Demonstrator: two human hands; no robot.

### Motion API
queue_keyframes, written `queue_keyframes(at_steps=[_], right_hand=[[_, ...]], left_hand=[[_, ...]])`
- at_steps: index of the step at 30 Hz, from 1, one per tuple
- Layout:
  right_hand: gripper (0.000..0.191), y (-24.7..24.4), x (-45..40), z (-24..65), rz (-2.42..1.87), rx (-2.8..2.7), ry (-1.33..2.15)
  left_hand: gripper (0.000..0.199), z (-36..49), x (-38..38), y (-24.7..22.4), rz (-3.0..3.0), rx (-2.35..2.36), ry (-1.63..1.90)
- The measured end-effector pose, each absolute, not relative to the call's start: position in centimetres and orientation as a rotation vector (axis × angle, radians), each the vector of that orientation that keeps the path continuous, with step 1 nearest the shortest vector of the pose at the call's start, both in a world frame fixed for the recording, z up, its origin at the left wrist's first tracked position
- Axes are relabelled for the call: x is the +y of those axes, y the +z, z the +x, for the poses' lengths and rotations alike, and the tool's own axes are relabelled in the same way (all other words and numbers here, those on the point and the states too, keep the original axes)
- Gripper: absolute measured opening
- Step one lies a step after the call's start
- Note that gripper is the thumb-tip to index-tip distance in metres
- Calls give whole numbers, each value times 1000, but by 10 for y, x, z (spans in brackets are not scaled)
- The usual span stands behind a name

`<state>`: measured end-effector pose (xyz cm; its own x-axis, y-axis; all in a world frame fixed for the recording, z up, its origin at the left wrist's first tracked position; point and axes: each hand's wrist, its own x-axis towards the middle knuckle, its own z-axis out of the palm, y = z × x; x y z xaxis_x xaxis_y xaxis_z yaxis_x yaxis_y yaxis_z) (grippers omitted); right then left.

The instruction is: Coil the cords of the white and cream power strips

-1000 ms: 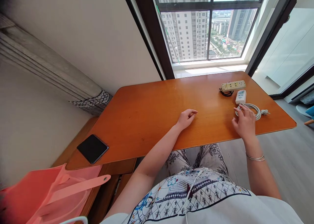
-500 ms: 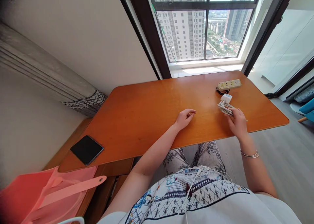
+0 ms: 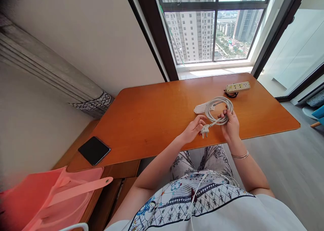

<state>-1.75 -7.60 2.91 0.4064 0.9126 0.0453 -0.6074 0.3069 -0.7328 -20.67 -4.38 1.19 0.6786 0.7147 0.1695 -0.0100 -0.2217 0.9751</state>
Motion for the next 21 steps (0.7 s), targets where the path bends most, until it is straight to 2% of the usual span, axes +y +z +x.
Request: queue_keyframes(at_steps=[3,8,15,17,21], right_hand=[[35,24,-77,-19,-744,-552,1029],[44,19,-85,-17,-862,-752,1066],[46,17,-97,-19,-913,-978,1196],[46,19,-99,-19,-1044,-1139,1042],[51,28,-101,-15,-1341,-1494,469]], left_hand=[[59,-217,-49,21,1624,585,634],[33,-218,-41,26,1654,761,1001],[26,-211,-29,15,1877,926,1246],[30,-209,-30,9,1860,888,1176],[42,-205,-34,-5,1635,777,952]])
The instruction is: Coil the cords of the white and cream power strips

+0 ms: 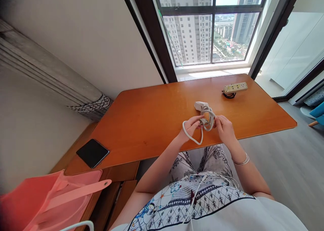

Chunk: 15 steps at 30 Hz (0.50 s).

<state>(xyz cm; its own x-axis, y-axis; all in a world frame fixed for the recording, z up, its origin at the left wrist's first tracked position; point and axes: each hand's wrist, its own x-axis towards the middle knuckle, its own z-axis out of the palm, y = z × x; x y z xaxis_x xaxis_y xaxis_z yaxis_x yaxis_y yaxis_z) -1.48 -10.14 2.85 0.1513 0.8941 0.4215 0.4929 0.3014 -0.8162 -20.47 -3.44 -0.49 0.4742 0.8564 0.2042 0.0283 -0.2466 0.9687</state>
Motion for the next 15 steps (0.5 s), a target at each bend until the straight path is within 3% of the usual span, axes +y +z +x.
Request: queue_keyframes(at_steps=[4,8,15], right_hand=[[54,39,-103,-5,-1654,-1625,113],[50,48,-106,14,-1765,-1519,-68],[41,70,-101,47,-1045,-797,668]], left_hand=[[61,-210,-31,-11,1573,706,891],[63,-233,-18,-2,1601,752,971],[55,-275,-7,22,1516,637,815]])
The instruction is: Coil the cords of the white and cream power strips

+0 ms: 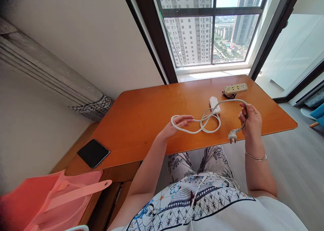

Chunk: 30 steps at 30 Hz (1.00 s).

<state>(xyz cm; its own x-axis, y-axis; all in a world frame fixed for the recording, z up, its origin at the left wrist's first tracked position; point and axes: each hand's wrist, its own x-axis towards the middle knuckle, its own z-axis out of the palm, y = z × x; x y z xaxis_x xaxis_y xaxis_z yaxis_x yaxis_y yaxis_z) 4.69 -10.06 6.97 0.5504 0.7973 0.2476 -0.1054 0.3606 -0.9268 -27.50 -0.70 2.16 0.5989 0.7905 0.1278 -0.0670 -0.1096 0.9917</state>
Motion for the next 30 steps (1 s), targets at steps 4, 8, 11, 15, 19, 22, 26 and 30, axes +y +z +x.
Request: queue_keyframes(at_steps=[4,8,11,15,19,22,26,30], right_hand=[[28,74,-95,40,-764,-630,883],[22,67,-94,5,-690,-725,928],[22,61,-99,-31,-723,-970,955],[15,61,-107,-56,-892,-1606,590],[25,61,-96,-32,-1037,-1706,186],[33,46,-66,7,-1258,-1674,63],[47,13,-22,38,-1528,-2128,-17],[36,-5,-2,36,-1529,-2480,-71]], left_hand=[[56,-279,-7,22,1363,743,999],[51,-269,-19,25,1375,836,1160],[49,-252,-42,34,1497,646,1051],[50,-230,-72,45,1630,447,833],[43,-242,-77,53,1454,534,835],[44,-269,-69,65,1345,640,934],[49,-299,-59,86,1341,754,1084],[47,-316,-46,104,1217,847,1326]])
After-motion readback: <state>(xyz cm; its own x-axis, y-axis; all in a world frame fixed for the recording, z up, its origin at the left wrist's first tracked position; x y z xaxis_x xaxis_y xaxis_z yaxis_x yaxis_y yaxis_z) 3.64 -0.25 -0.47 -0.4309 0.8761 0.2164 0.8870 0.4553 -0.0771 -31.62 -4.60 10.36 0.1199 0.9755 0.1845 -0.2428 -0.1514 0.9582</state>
